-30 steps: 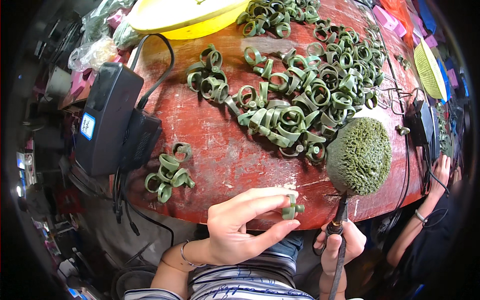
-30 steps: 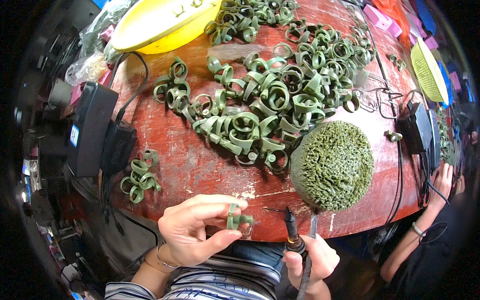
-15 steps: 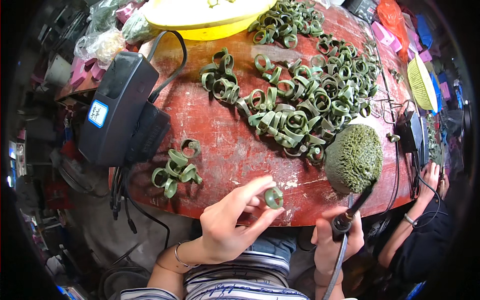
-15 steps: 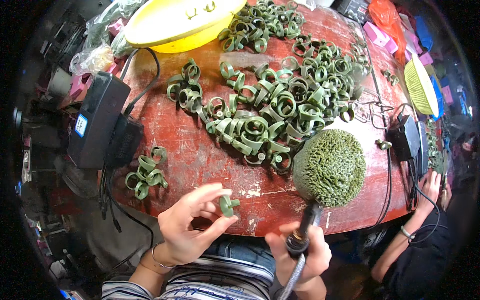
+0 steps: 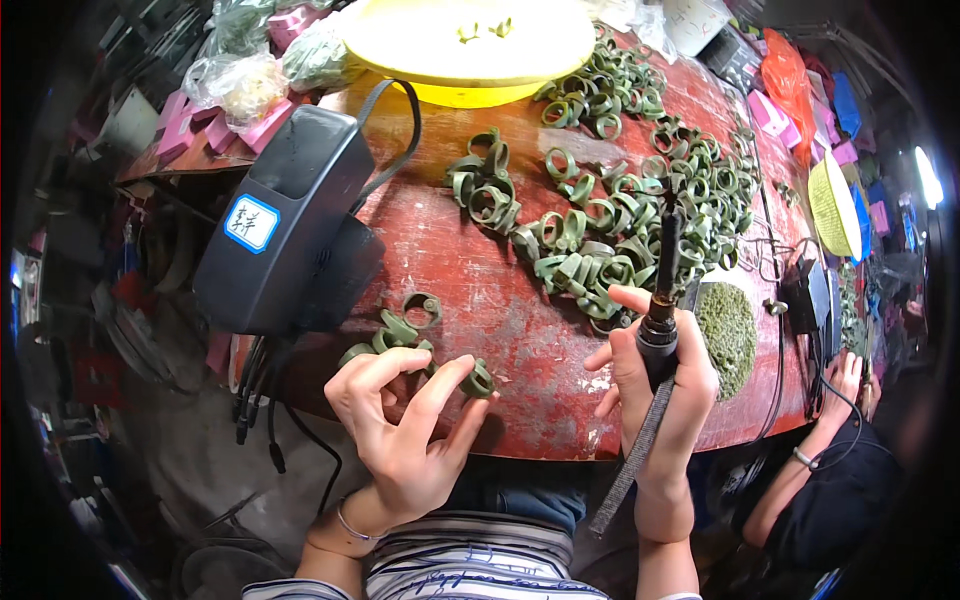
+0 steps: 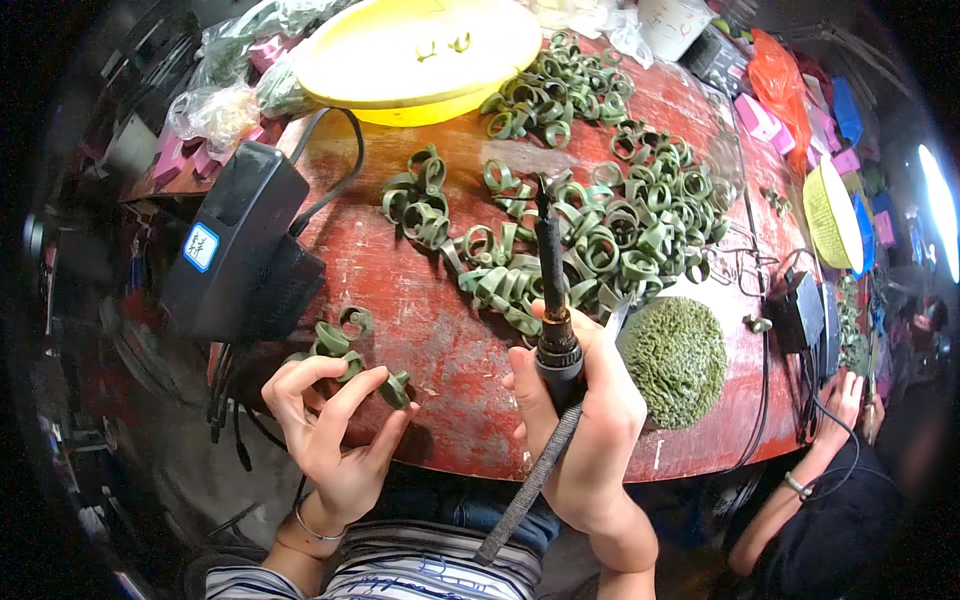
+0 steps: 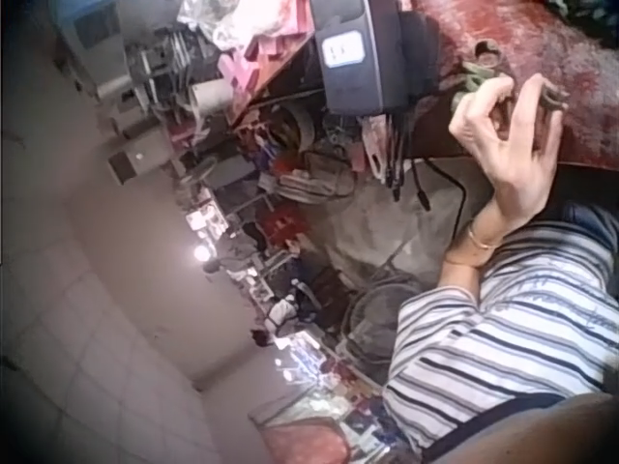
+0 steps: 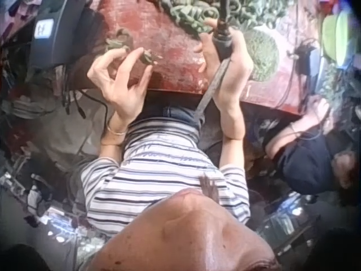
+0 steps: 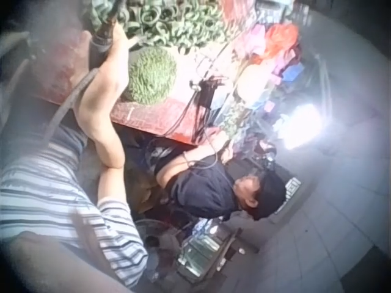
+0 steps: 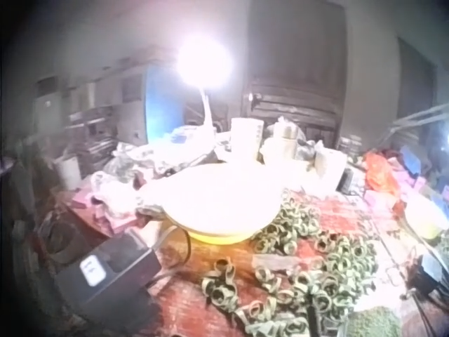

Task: Using a heated tool to fuse or clean green wax jewelry molds on a workstation.

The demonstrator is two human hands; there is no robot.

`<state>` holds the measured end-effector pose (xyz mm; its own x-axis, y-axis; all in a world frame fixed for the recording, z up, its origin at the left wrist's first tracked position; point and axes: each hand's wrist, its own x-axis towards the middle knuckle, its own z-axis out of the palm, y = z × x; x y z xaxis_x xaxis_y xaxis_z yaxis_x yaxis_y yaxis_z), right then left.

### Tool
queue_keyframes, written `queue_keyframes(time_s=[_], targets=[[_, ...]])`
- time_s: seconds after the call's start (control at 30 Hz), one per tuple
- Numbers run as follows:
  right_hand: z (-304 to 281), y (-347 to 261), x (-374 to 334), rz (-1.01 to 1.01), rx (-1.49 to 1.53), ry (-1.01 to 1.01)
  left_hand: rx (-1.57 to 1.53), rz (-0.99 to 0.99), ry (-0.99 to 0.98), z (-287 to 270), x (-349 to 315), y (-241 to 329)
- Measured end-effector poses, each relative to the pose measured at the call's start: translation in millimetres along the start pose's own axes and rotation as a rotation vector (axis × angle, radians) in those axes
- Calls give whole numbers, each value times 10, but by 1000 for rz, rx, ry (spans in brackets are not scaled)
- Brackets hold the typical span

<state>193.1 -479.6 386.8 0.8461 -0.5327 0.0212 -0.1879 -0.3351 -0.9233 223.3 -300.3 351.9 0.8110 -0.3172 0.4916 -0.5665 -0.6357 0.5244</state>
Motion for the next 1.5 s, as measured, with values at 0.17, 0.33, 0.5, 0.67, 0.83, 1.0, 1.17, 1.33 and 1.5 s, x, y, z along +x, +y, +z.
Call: queue_keyframes(time_s=[0.17,0.33,0.5,0.67,0.83,1.0,1.17,1.33,1.5], targets=[[63,30,55,-47,-3,-71,73,-66,-8,-11,19,-14],[45,16,13,82,198,-46,55,-87,29,5,27,-39],[-147,-105,-88,175,325,-131,-140,-37,93,-76,67,86],[-333,-177,-159,238,468,-208,-519,65,-183,109,201,342],[-480,-103,-297,258,452,-77,-817,-36,-443,201,248,367],[-690,16,-542,387,938,-246,-1214,-446,-540,163,185,347],[-780,211,-598,646,546,-172,-1356,-332,-593,213,165,336],[-673,343,-681,472,472,24,-1550,-428,-581,232,102,371],[-640,266,-819,329,671,67,-1624,-431,-526,274,31,436]])
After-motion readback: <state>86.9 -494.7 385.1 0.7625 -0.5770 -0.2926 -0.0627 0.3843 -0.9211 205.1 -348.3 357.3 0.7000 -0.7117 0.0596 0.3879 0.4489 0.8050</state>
